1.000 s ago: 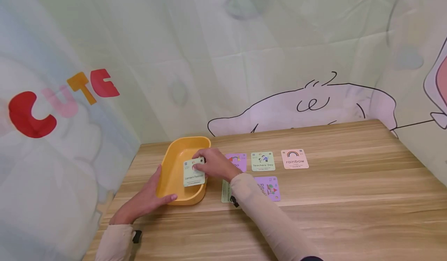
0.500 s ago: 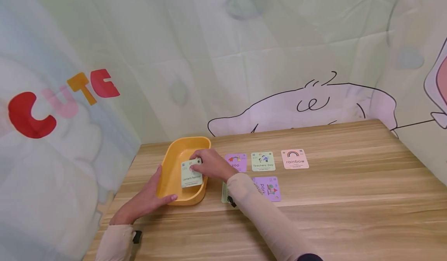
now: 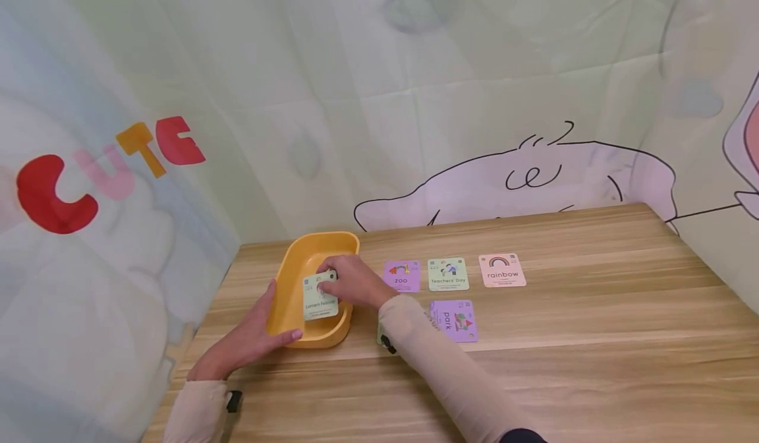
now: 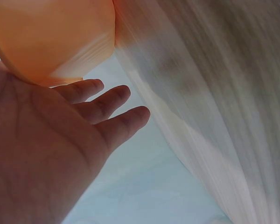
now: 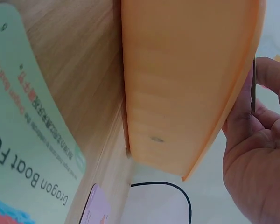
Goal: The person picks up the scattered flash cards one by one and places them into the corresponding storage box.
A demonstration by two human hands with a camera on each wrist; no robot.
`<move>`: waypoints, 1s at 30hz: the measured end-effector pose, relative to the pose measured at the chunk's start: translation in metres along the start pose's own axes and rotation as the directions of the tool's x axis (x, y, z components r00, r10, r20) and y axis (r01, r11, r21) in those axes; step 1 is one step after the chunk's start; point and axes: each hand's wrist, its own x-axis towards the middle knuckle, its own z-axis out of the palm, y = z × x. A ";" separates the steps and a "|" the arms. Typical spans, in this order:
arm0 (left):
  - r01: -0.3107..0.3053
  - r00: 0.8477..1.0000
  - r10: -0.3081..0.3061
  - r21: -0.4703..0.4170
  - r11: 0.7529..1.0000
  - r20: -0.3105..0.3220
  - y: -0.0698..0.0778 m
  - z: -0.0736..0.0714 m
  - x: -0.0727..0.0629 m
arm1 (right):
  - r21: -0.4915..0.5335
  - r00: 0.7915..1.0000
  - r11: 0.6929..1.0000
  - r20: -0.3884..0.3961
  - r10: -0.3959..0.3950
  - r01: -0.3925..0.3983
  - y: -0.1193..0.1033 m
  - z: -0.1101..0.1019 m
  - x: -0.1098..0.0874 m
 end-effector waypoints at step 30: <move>-0.028 0.999 0.028 -0.019 0.999 -0.021 0.001 0.001 0.000 | 0.030 0.998 0.999 -0.056 0.037 -0.035 0.003 0.012 0.008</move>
